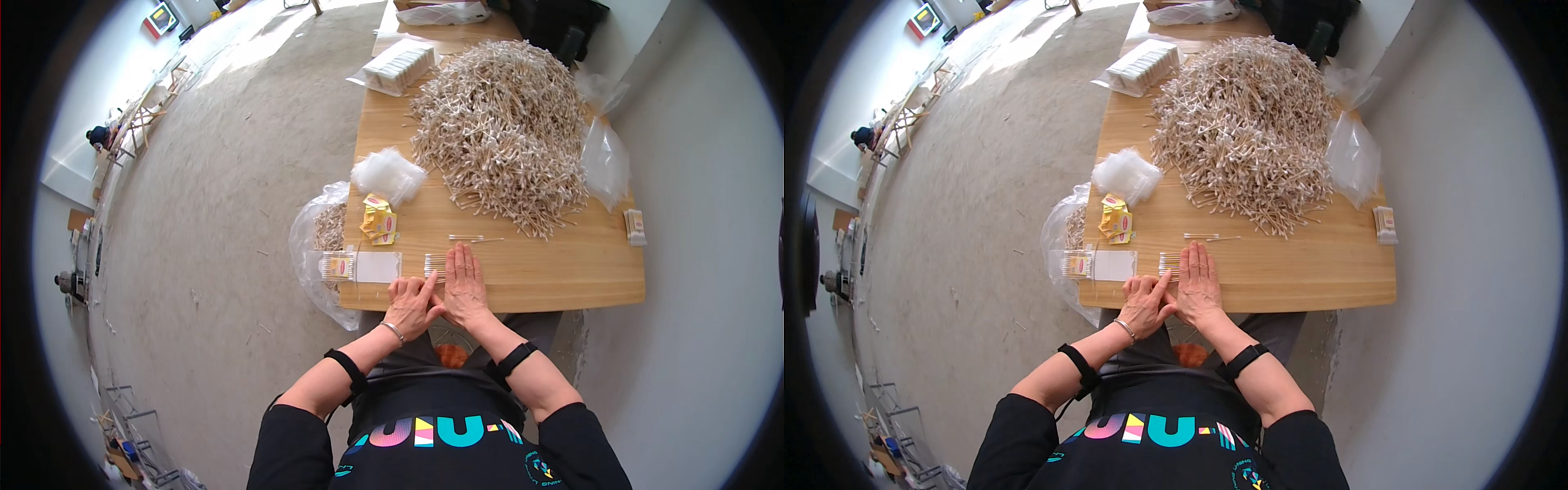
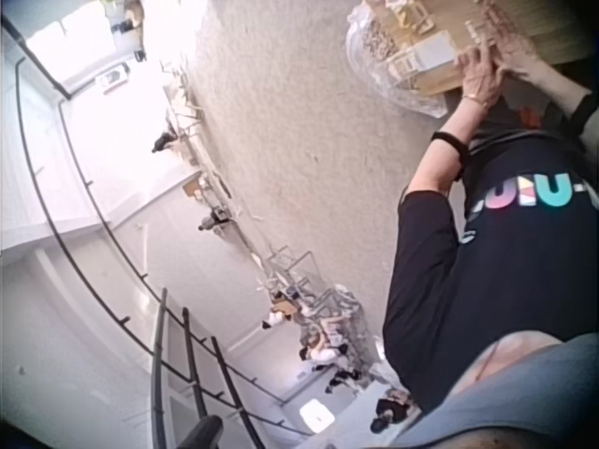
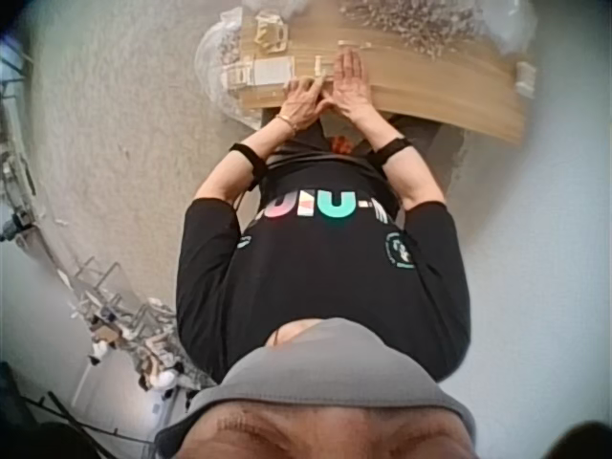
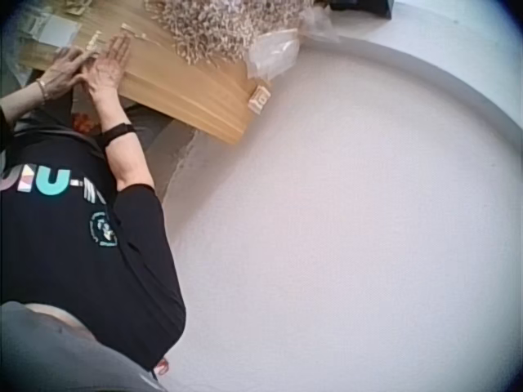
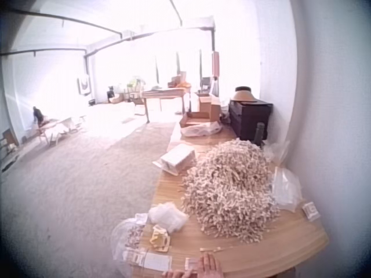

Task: The person gathers cotton swabs from a pile, aligns them on a paper card, and slides a plastic sleeve over the swabs and card. They then fold the top of the sleeve down and set the packaged unit aside on the table.

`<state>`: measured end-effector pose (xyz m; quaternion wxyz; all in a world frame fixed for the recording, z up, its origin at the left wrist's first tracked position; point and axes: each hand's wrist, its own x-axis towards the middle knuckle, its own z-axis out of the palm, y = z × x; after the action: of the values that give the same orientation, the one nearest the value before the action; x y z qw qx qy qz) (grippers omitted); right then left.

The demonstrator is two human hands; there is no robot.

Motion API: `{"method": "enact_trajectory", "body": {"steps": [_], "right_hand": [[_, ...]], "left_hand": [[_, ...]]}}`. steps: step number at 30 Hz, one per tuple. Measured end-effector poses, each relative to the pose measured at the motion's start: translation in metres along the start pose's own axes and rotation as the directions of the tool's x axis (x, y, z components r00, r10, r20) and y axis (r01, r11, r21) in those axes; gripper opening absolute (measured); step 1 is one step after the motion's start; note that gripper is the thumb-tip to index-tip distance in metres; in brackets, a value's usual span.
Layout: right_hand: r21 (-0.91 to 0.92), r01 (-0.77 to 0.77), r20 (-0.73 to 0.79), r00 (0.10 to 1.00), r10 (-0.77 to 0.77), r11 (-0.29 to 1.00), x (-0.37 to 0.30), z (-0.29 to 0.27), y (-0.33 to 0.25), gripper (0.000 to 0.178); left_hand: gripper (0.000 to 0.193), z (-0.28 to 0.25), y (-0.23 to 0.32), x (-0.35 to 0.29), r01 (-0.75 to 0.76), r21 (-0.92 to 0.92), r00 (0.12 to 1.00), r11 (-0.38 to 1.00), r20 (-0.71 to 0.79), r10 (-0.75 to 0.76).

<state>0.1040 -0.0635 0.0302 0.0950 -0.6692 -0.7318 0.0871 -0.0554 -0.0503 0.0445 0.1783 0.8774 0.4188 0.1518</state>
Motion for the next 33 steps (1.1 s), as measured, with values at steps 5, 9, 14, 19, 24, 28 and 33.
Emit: {"method": "enact_trajectory", "body": {"steps": [5, 9, 14, 19, 24, 28, 33], "right_hand": [[-0.013, -0.005, 0.013, 1.0, 0.005, 1.0, 0.0, -0.002, -0.001, 0.097], [-0.033, -0.006, 0.012, 1.0, 0.006, 0.999, -0.001, 0.0, 0.0, 0.098], [-0.074, -0.008, 0.052, 0.999, 0.012, 0.997, 0.0, -0.004, -0.002, 0.097], [-0.075, 0.007, -0.023, 1.0, -0.009, 0.997, -0.001, 0.0, -0.001, 0.096], [-0.055, 0.002, -0.02, 1.0, -0.003, 0.998, -0.001, 0.002, -0.001, 0.095], [-0.167, -0.018, 0.068, 0.997, 0.029, 0.986, 0.001, 0.001, -0.002, 0.096], [-0.139, -0.02, 0.061, 0.998, 0.028, 0.99, 0.001, -0.001, -0.002, 0.093]], "left_hand": [[0.064, 0.0, -0.001, 0.0, 0.014, -0.01, 0.999, 1.0, 0.03, -0.014], [0.066, 0.0, 0.001, 0.002, 0.02, -0.025, 1.0, 0.999, 0.012, -0.02], [0.066, 0.004, 0.001, 0.006, 0.05, 0.015, 0.999, 0.999, 0.013, -0.05], [0.066, 0.003, 0.002, 0.007, 0.039, 0.002, 0.999, 0.999, 0.018, -0.039], [0.066, 0.003, 0.007, 0.011, 0.092, 0.019, 0.996, 0.996, -0.008, -0.092], [0.066, 0.003, 0.006, 0.014, 0.091, 0.071, 0.996, 0.993, 0.019, -0.092], [0.066, 0.0, 0.006, 0.014, 0.082, 0.049, 0.996, 0.995, 0.02, -0.083]]}}
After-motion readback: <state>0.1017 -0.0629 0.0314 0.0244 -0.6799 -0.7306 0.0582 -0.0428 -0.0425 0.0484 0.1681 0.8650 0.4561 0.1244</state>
